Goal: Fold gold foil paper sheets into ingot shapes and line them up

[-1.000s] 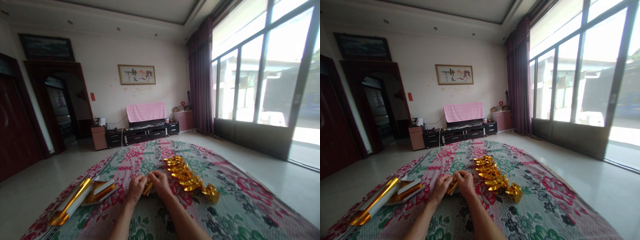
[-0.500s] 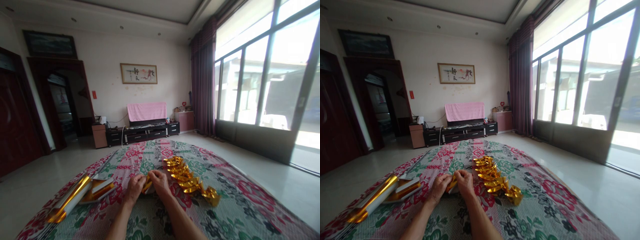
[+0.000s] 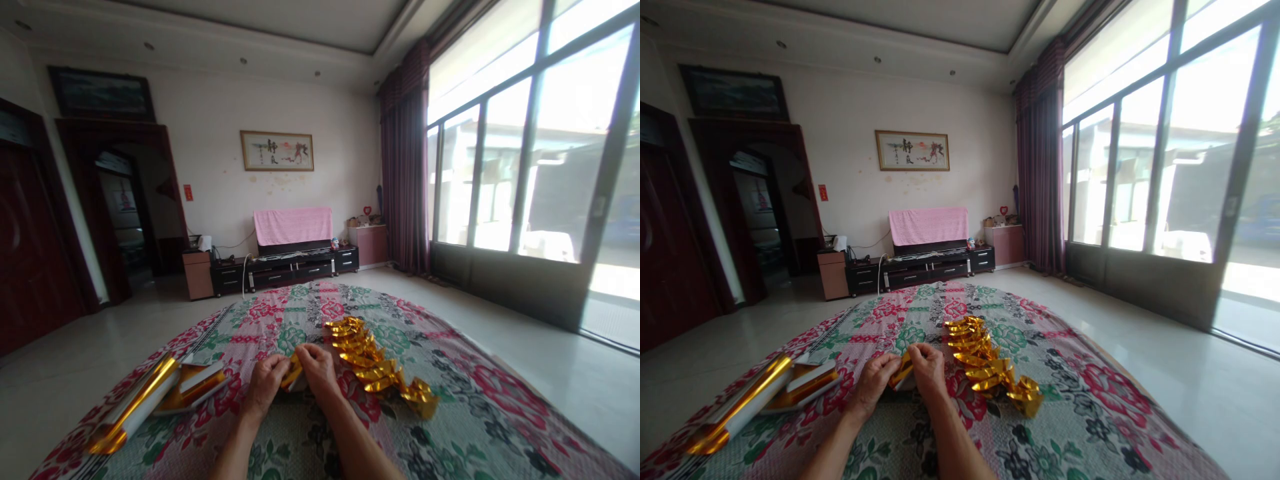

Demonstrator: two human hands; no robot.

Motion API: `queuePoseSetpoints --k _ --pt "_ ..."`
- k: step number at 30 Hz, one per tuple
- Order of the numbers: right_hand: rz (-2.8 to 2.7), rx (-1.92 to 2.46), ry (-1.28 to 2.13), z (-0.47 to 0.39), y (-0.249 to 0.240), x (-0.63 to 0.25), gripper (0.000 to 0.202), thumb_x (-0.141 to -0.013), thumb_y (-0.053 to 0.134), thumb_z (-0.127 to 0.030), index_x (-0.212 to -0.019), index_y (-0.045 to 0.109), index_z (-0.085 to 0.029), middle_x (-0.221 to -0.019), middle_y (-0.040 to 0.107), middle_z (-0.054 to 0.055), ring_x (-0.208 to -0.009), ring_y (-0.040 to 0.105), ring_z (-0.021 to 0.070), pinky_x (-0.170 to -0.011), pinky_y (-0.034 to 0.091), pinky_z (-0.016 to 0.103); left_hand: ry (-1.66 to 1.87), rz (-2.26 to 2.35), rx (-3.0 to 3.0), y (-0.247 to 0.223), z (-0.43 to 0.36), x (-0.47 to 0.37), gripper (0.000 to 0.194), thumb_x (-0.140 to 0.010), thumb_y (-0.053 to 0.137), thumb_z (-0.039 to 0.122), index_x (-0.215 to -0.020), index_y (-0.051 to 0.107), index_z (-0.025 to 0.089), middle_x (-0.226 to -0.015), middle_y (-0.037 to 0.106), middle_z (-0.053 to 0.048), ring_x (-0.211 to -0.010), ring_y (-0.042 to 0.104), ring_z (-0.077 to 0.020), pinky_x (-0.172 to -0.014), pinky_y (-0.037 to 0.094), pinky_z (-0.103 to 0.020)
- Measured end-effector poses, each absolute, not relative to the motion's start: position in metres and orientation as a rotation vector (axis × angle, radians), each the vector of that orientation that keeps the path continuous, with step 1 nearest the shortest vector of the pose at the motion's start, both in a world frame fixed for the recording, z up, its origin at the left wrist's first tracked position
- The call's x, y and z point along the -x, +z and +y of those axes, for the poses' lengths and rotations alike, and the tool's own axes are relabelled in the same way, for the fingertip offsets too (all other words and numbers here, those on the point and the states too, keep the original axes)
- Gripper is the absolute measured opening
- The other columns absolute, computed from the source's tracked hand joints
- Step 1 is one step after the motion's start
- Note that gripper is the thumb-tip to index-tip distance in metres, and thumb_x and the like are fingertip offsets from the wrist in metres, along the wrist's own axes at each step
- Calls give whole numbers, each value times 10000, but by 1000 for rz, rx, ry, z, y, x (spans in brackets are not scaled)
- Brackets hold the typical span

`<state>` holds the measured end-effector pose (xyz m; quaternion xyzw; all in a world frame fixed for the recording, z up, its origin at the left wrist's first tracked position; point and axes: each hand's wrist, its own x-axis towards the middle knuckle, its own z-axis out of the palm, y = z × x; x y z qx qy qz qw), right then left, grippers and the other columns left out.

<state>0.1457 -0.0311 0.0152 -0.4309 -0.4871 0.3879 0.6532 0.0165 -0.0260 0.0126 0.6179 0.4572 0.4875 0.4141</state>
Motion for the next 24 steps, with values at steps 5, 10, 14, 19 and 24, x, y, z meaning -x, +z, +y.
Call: queuePoseSetpoints --k 5,10,14,19,24 --pt "-1067 960 898 -33 18 -145 289 -640 605 -411 -625 656 -127 -520 548 -10 -516 449 108 -497 373 200 1219 1108 -1530 15 -28 -17 219 -677 510 311 -733 646 148 -571 572 3 -552 506 -147 -540 403 -237" --pt "-1029 920 943 -29 13 -146 292 -642 612 -418 -624 634 -128 -519 517 -20 -507 429 99 -480 350 195 1244 1167 -1565 15 -28 -17 197 -676 530 331 -662 627 160 -549 563 13 -557 503 -143 -545 397 -228" --pt "-960 860 1008 -26 11 -146 315 -635 620 -446 -623 620 -131 -517 490 -29 -487 410 90 -464 349 195 1257 1155 -1562 11 -27 -16 234 -695 539 375 -609 581 160 -528 524 22 -533 473 -128 -527 384 -222" --pt "-960 832 1025 -29 14 -146 325 -626 634 -457 -587 593 -137 -486 452 -42 -461 381 79 -452 345 194 1265 1137 -1523 7 -24 -14 256 -696 555 397 -607 564 157 -508 493 33 -508 452 -117 -509 366 -217" --pt "-968 846 1022 -29 14 -146 336 -627 629 -470 -593 598 -137 -487 460 -37 -459 382 81 -450 349 196 1271 1100 -1497 12 -29 -15 267 -689 555 407 -658 607 147 -536 519 27 -530 458 -120 -523 369 -220"
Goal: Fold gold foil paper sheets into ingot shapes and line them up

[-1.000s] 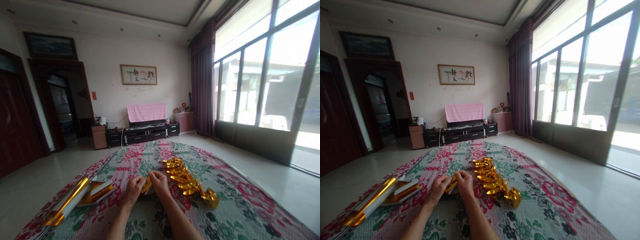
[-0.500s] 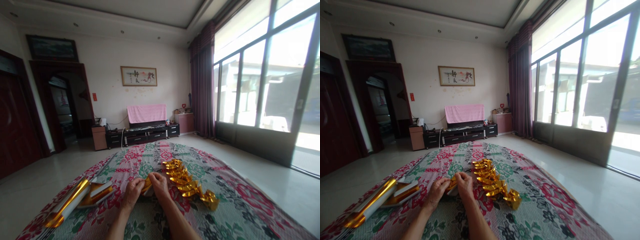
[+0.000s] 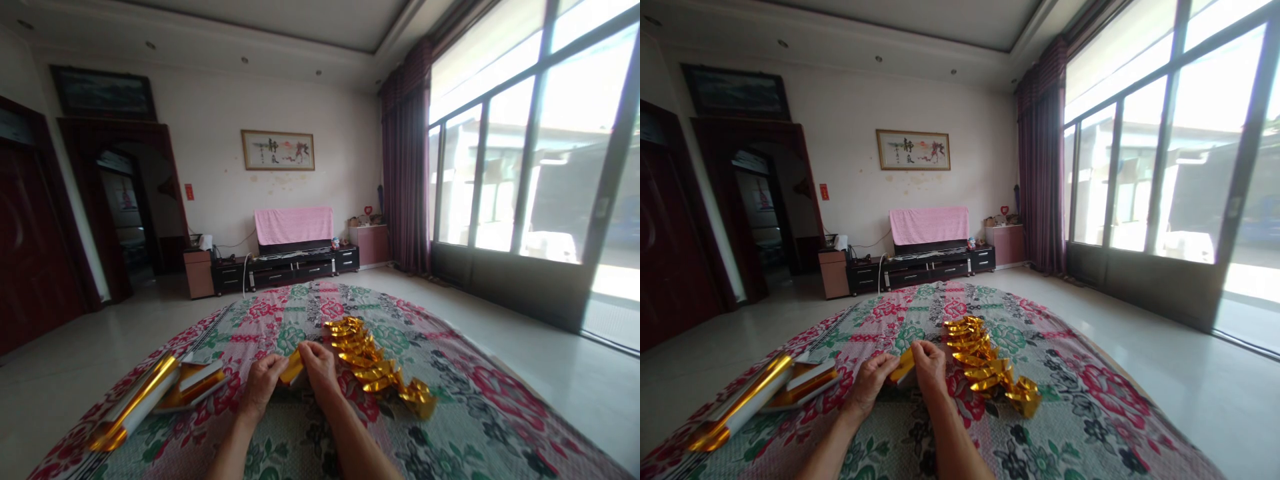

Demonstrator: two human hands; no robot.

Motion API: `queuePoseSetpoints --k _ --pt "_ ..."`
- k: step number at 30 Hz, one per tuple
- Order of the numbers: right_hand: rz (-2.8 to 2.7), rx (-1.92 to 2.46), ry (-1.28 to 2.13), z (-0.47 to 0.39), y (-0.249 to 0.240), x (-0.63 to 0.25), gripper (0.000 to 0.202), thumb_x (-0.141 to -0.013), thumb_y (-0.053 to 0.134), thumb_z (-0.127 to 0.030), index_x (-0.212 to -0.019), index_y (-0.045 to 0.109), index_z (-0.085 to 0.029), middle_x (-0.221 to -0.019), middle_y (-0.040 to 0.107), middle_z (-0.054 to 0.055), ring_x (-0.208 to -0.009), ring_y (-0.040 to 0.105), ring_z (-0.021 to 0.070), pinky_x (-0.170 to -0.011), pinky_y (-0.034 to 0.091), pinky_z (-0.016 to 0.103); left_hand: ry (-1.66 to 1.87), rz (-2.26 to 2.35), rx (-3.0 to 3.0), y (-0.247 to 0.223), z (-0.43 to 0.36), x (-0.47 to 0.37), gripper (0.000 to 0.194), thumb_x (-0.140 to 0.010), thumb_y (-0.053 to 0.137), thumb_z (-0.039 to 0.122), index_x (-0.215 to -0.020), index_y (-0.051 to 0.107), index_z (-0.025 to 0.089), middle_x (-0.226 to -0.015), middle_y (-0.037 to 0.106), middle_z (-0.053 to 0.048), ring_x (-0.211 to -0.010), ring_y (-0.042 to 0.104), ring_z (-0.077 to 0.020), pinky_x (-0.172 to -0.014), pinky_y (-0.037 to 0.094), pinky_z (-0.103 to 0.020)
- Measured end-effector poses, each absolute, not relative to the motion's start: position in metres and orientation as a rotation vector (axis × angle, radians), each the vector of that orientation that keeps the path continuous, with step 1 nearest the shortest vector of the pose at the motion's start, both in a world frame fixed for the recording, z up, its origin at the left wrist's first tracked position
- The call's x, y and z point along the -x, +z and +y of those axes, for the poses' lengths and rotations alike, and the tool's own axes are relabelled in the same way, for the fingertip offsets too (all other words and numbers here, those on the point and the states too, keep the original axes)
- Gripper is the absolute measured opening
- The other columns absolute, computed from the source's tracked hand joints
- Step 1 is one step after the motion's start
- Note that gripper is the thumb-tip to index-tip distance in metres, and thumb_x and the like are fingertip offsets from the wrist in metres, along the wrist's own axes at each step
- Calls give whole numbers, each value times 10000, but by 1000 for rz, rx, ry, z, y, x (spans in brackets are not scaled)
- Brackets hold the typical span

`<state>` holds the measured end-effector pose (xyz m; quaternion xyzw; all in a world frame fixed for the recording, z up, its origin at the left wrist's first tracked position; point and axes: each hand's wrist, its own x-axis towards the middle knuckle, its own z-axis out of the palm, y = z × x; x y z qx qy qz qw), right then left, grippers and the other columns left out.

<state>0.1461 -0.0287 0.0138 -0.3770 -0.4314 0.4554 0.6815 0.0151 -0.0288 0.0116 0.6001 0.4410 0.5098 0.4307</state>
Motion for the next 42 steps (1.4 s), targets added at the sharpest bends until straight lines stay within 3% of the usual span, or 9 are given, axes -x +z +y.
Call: queuePoseSetpoints --k 6,23,38,42 --pt "-978 884 962 -23 8 -148 370 -638 615 -495 -655 645 -127 -558 534 -10 -529 443 105 -484 371 196 1245 1118 -1438 17 -33 -16 282 -661 561 397 -738 644 138 -556 565 12 -493 463 -117 -502 356 -225" --pt "-867 866 1007 -29 17 -149 338 -598 638 -477 -593 620 -139 -502 505 -24 -478 413 92 -440 327 194 1318 1126 -1352 18 -35 -17 300 -629 610 444 -576 551 155 -485 516 35 -469 451 -109 -487 351 -221" --pt "-760 839 970 -19 8 -152 348 -634 603 -489 -634 590 -142 -517 458 -38 -485 381 82 -456 314 189 1370 1028 -1132 13 -29 -10 230 -605 614 306 -771 605 147 -661 645 -19 -576 578 -137 -566 438 -243" --pt "-962 846 1042 -26 13 -148 319 -645 614 -454 -647 606 -134 -532 469 -33 -504 391 84 -474 323 188 1385 1006 -1134 18 -31 -12 291 -656 597 374 -844 611 153 -698 647 -25 -628 595 -161 -578 455 -261"
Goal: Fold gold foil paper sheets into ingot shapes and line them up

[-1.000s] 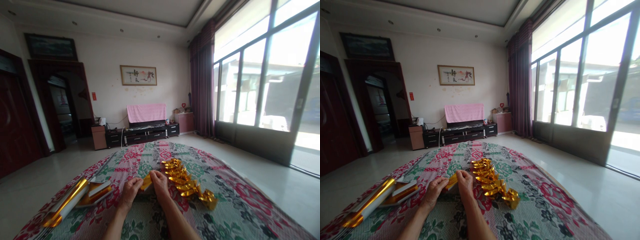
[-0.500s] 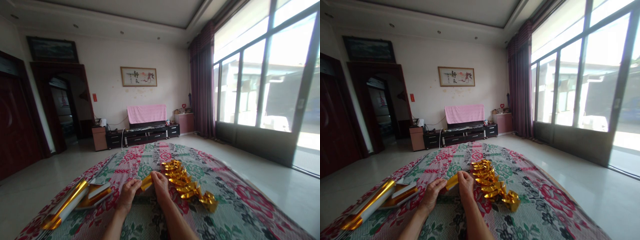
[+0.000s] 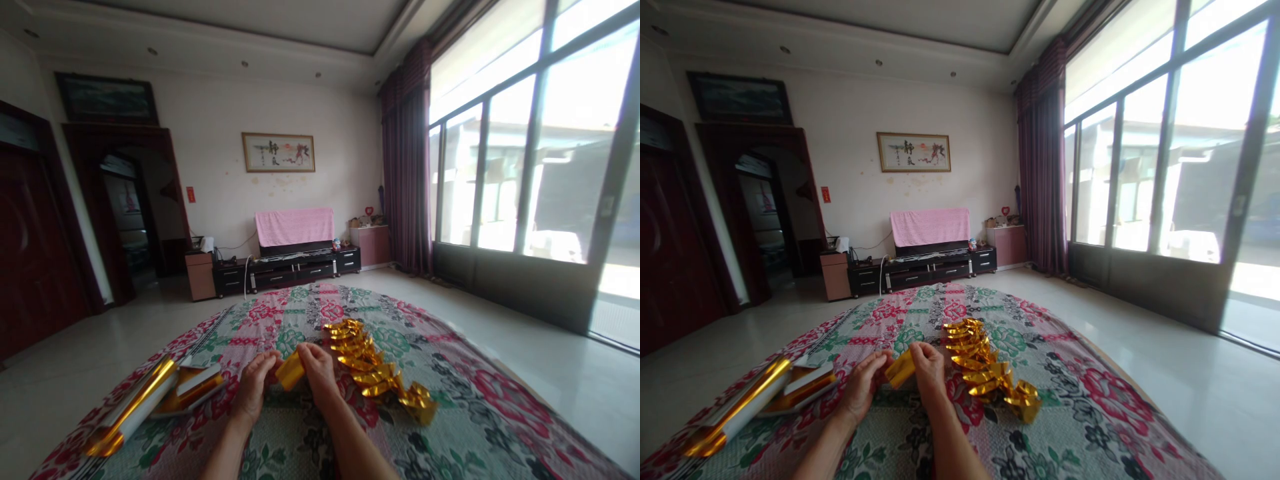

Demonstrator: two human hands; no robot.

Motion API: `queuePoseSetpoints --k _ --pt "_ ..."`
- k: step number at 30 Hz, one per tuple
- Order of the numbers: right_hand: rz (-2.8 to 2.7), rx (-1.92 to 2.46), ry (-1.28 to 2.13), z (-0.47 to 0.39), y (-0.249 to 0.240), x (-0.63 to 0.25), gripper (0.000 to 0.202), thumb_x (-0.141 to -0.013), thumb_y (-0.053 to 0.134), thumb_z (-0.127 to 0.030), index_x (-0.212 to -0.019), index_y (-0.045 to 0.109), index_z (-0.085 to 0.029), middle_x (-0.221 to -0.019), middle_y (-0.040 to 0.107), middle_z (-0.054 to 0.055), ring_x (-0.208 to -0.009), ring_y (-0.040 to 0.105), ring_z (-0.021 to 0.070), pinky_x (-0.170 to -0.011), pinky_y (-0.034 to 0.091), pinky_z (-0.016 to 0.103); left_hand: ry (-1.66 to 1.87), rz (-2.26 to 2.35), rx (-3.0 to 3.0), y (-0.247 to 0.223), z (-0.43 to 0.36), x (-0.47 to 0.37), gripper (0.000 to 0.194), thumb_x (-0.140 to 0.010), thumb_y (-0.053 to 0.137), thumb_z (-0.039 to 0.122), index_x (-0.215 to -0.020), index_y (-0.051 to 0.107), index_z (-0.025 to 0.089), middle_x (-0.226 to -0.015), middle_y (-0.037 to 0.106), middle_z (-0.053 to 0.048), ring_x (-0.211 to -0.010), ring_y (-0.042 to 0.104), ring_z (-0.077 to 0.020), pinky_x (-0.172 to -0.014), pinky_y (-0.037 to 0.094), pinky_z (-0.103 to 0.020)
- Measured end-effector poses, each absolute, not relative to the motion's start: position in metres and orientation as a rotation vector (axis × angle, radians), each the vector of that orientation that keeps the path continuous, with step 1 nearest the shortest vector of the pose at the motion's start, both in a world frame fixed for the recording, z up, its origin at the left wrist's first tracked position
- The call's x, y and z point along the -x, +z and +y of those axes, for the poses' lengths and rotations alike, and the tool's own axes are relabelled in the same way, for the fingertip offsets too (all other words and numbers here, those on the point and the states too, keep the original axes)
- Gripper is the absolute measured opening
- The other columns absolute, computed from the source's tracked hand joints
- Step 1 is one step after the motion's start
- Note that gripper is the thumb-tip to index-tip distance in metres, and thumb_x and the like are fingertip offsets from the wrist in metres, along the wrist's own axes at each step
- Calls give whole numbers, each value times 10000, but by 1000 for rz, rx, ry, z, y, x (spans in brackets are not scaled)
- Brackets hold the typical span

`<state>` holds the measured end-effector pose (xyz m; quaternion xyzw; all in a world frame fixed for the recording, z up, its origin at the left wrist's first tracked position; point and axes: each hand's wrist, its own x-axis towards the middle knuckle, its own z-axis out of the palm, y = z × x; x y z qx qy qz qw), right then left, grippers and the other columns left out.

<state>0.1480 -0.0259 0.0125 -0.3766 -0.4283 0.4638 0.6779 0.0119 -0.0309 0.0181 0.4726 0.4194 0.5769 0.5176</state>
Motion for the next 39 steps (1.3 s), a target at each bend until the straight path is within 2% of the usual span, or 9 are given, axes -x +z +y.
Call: queuePoseSetpoints --k 4,15,20,25,30,36,39 --pt "-1179 866 1024 -33 17 -144 293 -656 611 -409 -597 601 -122 -512 447 -34 -502 375 78 -479 317 185 1254 1032 -1362 22 -34 -14 336 -659 606 458 -750 632 136 -676 640 -37 -653 586 -183 -582 447 -263" --pt "-1257 915 957 -29 10 -144 285 -698 571 -398 -620 600 -126 -543 496 -14 -522 426 95 -477 342 189 1157 1039 -1459 18 -32 -16 235 -674 601 368 -664 606 133 -557 542 12 -517 465 -109 -489 361 -207" --pt "-1300 942 893 -32 12 -144 301 -741 514 -397 -646 617 -130 -555 505 -14 -540 438 99 -482 348 184 1151 1022 -1412 16 -31 -15 240 -684 585 376 -669 596 137 -537 533 16 -489 457 -107 -465 343 -205" --pt "-1359 1004 866 -33 13 -145 215 -701 550 -321 -630 632 -135 -566 525 -13 -560 456 106 -504 358 185 1157 991 -1383 18 -32 -15 201 -664 604 344 -661 596 143 -553 557 13 -514 487 -114 -491 368 -209" --pt "-1299 995 910 -31 10 -146 290 -738 514 -382 -625 624 -139 -566 530 -5 -562 465 116 -498 356 192 1151 988 -1386 18 -33 -16 204 -653 624 344 -621 594 145 -538 551 13 -507 491 -116 -481 361 -209" --pt "-1218 879 1029 -31 14 -147 290 -692 592 -386 -822 657 -136 -693 625 19 -627 544 142 -592 424 226 1307 988 -1277 13 -26 -15 263 -649 648 405 -709 624 150 -599 596 10 -548 534 -138 -549 425 -243" --pt "-1146 862 1074 -31 15 -146 362 -630 656 -327 -934 624 -132 -649 616 -4 -569 534 128 -563 426 228 1406 1032 -1246 12 -23 -15 317 -610 684 423 -744 655 137 -644 625 -6 -594 556 -156 -580 436 -252"
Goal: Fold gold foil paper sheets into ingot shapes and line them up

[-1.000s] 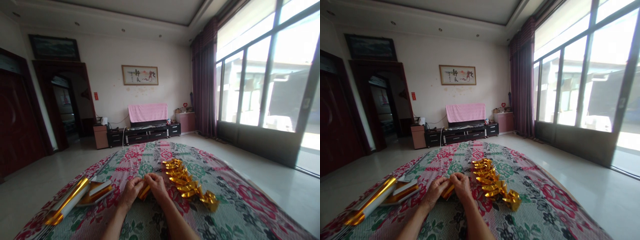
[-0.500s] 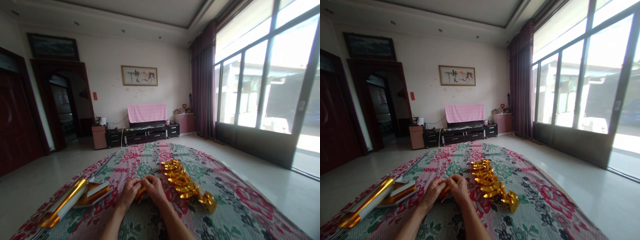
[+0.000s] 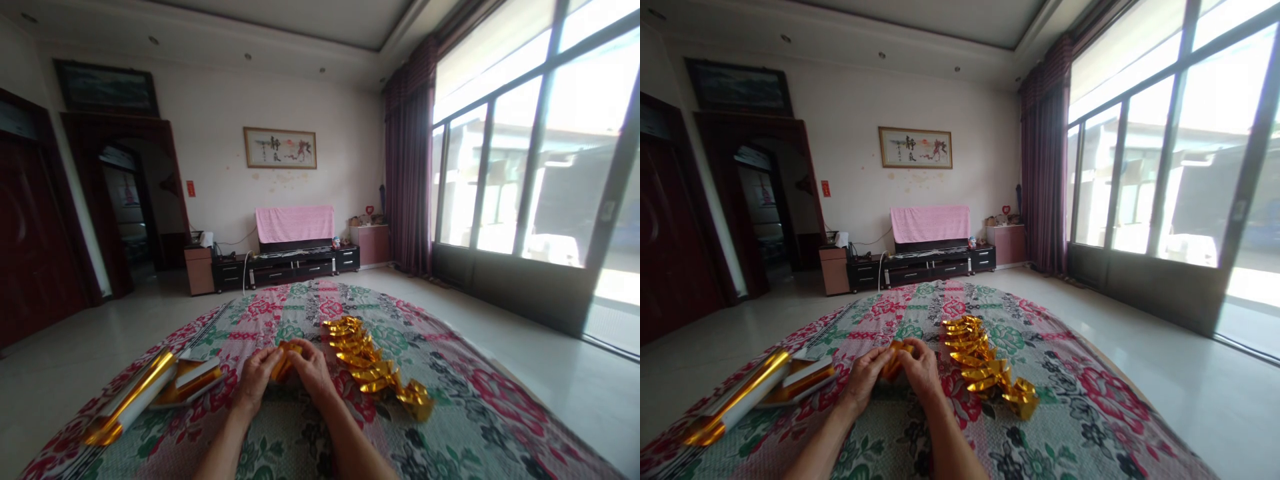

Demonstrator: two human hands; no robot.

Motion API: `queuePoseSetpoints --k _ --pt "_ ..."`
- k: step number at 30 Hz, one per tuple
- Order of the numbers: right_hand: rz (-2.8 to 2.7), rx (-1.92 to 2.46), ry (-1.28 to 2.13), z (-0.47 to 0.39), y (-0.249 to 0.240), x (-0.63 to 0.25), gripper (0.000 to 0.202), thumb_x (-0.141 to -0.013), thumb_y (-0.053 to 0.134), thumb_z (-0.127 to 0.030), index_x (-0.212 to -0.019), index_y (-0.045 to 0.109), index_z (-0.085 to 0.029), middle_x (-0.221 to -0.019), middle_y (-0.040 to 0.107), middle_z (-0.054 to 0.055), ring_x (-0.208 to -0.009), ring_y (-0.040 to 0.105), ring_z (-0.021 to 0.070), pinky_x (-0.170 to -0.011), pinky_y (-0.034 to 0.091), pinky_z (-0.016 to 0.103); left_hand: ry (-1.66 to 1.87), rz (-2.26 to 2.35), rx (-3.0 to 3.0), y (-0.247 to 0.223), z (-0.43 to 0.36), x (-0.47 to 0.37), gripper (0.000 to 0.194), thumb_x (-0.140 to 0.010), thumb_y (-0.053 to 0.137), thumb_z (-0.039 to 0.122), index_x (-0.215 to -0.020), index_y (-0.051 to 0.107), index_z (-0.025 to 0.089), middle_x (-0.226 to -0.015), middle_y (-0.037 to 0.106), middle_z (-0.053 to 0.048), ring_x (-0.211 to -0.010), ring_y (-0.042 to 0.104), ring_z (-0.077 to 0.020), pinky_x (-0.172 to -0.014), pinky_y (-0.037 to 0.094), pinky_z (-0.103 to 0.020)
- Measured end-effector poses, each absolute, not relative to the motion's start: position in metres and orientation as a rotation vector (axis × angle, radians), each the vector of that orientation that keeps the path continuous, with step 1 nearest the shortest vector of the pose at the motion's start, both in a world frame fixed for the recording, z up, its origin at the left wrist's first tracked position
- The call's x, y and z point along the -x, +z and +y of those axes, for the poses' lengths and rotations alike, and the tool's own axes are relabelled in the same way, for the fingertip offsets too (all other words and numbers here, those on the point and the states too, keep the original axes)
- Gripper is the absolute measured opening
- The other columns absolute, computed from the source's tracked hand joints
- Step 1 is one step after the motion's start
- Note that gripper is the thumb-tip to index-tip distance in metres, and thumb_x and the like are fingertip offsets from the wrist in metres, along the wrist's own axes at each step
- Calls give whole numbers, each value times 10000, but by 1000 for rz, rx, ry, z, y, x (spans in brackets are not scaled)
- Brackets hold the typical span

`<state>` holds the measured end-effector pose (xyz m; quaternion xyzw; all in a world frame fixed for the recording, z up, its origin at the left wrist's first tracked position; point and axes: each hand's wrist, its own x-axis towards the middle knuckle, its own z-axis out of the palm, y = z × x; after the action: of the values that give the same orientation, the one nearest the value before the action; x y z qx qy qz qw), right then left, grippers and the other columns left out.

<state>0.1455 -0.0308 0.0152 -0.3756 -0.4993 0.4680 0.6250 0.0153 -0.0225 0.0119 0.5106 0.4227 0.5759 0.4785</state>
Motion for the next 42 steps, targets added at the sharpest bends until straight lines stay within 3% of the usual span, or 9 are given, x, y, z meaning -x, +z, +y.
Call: queuePoseSetpoints --k 3,11,21,31,42 --pt "-1025 800 1132 -29 16 -145 431 -592 687 -308 -979 594 -142 -587 590 -34 -522 522 116 -538 427 228 1483 1073 -1265 10 -20 -14 358 -591 700 437 -775 682 131 -707 655 -20 -665 580 -171 -627 442 -254" --pt "-991 642 1237 -28 13 -147 366 -589 708 -426 -824 659 -149 -705 675 33 -611 607 173 -597 484 287 1498 1078 -1189 11 -18 -14 415 -570 722 441 -851 692 138 -871 696 -51 -885 601 -210 -814 446 -292" --pt "-1059 774 1057 -31 17 -145 377 -572 700 -483 -768 683 -161 -684 669 30 -654 595 174 -600 478 266 1432 970 -1172 17 -23 -16 423 -616 699 414 -937 663 140 -867 696 -57 -819 626 -206 -763 473 -296" --pt "-1142 744 1101 -41 26 -144 253 -624 676 -401 -699 667 -159 -621 631 -3 -562 531 121 -585 443 234 1399 932 -1155 21 -29 -18 439 -581 710 418 -896 684 114 -756 698 -62 -686 632 -198 -643 486 -283" --pt "-1094 790 1066 -38 22 -149 317 -614 691 -455 -721 696 -157 -635 634 5 -589 529 132 -582 430 231 1411 958 -1199 24 -31 -18 368 -583 714 385 -855 696 137 -796 711 -52 -772 640 -210 -705 484 -277"
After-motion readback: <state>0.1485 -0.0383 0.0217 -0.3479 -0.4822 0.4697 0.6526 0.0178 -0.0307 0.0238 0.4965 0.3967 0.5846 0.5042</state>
